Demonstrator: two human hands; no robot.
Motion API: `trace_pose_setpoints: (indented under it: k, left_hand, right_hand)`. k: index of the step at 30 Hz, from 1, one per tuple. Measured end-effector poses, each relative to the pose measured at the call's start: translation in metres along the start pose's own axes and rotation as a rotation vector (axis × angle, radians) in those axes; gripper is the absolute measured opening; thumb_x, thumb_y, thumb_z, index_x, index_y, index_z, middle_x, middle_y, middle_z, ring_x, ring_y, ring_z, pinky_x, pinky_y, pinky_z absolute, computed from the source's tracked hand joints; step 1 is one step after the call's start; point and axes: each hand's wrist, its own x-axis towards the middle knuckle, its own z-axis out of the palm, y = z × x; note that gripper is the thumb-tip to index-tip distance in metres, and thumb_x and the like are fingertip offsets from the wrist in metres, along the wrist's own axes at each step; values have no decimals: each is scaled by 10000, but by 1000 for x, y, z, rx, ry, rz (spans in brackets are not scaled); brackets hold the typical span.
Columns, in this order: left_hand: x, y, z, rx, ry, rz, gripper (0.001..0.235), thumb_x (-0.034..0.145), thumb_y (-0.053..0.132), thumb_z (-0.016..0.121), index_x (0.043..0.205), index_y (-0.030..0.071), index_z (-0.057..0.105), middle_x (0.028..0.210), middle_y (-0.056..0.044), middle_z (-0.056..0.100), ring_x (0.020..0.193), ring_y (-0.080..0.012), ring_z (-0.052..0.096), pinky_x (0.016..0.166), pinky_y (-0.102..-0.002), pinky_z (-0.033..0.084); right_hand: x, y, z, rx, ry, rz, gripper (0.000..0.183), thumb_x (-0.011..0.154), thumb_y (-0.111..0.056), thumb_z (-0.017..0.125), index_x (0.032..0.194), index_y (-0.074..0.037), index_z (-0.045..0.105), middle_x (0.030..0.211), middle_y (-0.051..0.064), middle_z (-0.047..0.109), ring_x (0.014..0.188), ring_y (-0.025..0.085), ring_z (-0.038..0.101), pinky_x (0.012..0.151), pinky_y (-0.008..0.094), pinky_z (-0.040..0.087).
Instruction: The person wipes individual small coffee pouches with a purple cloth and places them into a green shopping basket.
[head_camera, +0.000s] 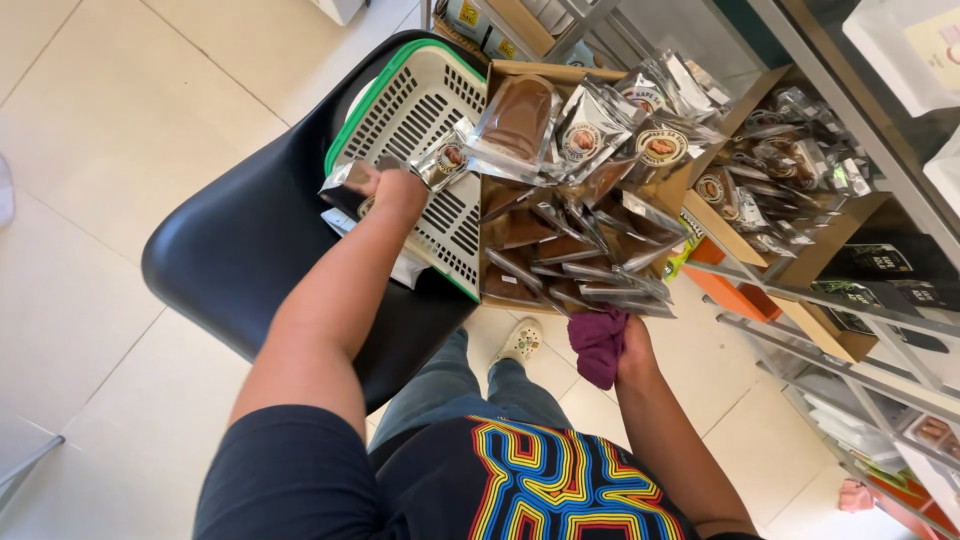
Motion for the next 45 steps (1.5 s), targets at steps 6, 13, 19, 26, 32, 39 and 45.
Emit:
trace_pose_setpoints:
  k: [6,13,19,26,32,39,45]
  left_hand:
    - [29,6,-13,-103,-8,169,439,916,181,678,1355,191,702,1249,-84,710,1140,-335,688,905,-484,582]
    - [174,-16,81,-575,67,-174,879,903,111,655,1671,187,235,1138,-185,741,1015,-358,724,831,-491,573]
    - [143,-2,68,-567,-48,-176,376,891,317,722,1220,138,739,1188,-145,734,1081,-319,711,904,-463,565]
    - [60,-50,34,-472,470,-209,179,891,163,611,1002,118,744,991,-175,743,936,-398,710,760,-532,561]
    - [-93,-90,-19,-529,783,-421,145,962,221,630,988,88,680,856,-178,728,816,-417,689,691,-556,511]
    - [-153,-69,-8,-626,884,-597,155,973,247,689,988,95,662,833,-142,724,789,-380,682,659,-515,512]
    - [-178,-41,-21,-690,905,-629,160,986,257,703,956,105,666,829,-115,729,791,-355,687,669,-495,509]
  right_hand:
    - [-11,-9,-13,104,-107,30,321,1085,-319,525,1178,-37,647,1088,95,725,920,207,696,803,360,585]
    - [-16,-7,7,98,200,-25,365,1028,-402,546,1193,-92,648,1124,67,732,969,188,704,830,340,591]
    - [-12,-5,-6,15,112,-53,358,1054,-389,582,1210,-72,640,1134,86,718,981,201,701,830,356,586]
    - [13,-20,24,-131,45,8,355,1012,-370,575,1210,-82,641,1169,88,718,1008,195,712,860,348,601]
    - [111,-28,23,-253,-76,52,316,1053,-342,559,1198,-77,651,1149,104,730,990,204,716,861,364,589]
    - [158,-71,56,-583,-173,135,264,1023,-170,548,1201,-12,661,1081,119,728,922,218,723,832,373,611]
    - [164,-92,103,-827,-157,132,293,1016,-133,515,1240,29,609,1065,148,738,908,253,739,804,408,626]
